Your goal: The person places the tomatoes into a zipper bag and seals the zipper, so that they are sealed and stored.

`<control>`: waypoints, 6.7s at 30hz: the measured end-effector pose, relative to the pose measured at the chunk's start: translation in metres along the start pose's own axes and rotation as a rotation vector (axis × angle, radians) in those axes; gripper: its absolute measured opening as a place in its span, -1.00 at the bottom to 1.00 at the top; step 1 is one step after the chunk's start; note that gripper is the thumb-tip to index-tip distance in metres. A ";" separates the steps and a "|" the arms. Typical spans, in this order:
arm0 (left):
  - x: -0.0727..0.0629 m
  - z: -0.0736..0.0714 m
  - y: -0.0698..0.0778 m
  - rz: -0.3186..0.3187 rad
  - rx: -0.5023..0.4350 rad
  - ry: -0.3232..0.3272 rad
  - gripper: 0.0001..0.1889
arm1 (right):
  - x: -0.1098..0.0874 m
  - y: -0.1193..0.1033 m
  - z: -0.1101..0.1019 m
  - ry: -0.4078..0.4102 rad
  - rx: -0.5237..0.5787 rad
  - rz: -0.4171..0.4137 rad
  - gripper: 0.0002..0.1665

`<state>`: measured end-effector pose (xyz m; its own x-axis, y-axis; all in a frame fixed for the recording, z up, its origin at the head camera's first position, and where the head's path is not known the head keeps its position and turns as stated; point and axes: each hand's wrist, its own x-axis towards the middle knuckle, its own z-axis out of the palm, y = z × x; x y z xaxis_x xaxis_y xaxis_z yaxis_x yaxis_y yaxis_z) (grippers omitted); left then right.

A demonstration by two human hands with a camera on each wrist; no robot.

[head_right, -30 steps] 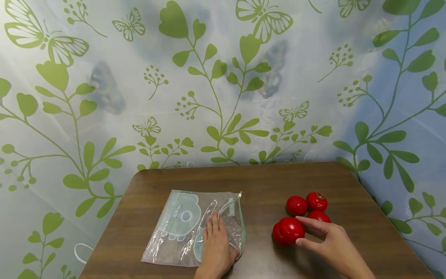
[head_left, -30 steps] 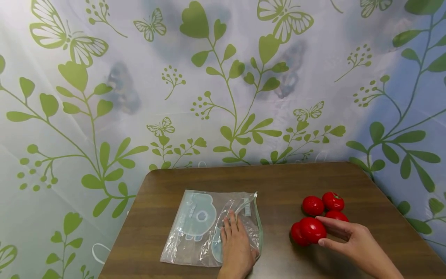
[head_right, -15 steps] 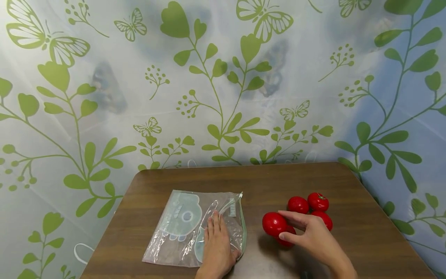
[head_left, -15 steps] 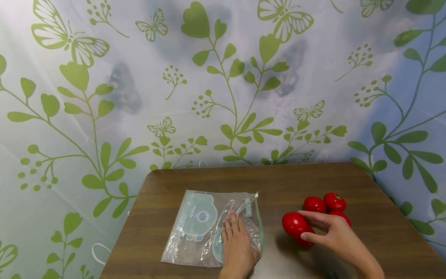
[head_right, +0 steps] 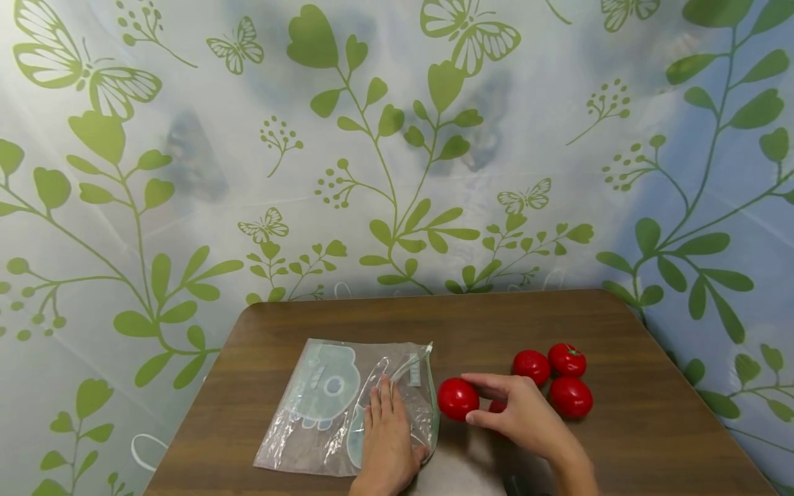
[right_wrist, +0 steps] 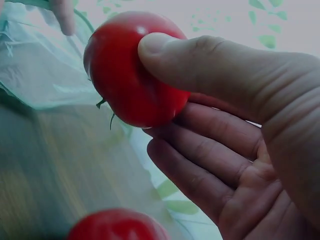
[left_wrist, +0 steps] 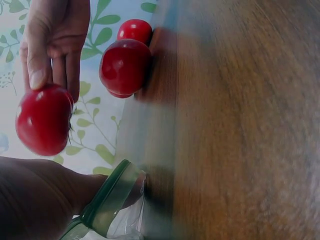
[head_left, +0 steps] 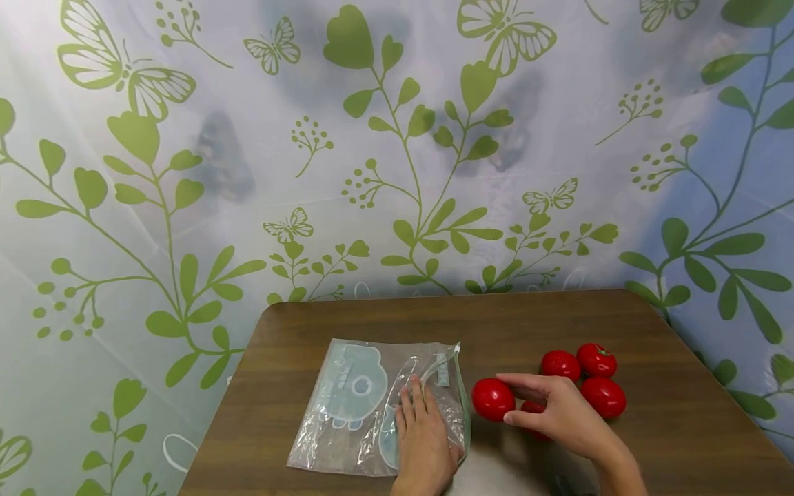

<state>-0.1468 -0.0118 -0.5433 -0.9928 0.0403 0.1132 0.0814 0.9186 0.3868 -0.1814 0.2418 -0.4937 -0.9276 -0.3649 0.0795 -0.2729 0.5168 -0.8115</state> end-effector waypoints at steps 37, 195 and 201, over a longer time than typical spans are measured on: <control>0.014 0.011 0.010 -0.033 0.037 -0.014 0.21 | 0.059 0.015 0.069 -0.207 0.030 -0.070 -0.32; 0.019 0.024 0.011 0.026 0.275 0.143 0.26 | -0.045 0.099 -0.047 0.084 0.023 0.326 -0.18; 0.018 0.022 0.012 0.028 0.277 0.138 0.27 | -0.042 0.100 -0.044 0.078 0.031 0.302 -0.17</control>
<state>-0.1660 0.0088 -0.5563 -0.9677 0.0305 0.2503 0.0622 0.9908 0.1200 -0.1808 0.3426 -0.5525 -0.9826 -0.1376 -0.1250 0.0250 0.5686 -0.8223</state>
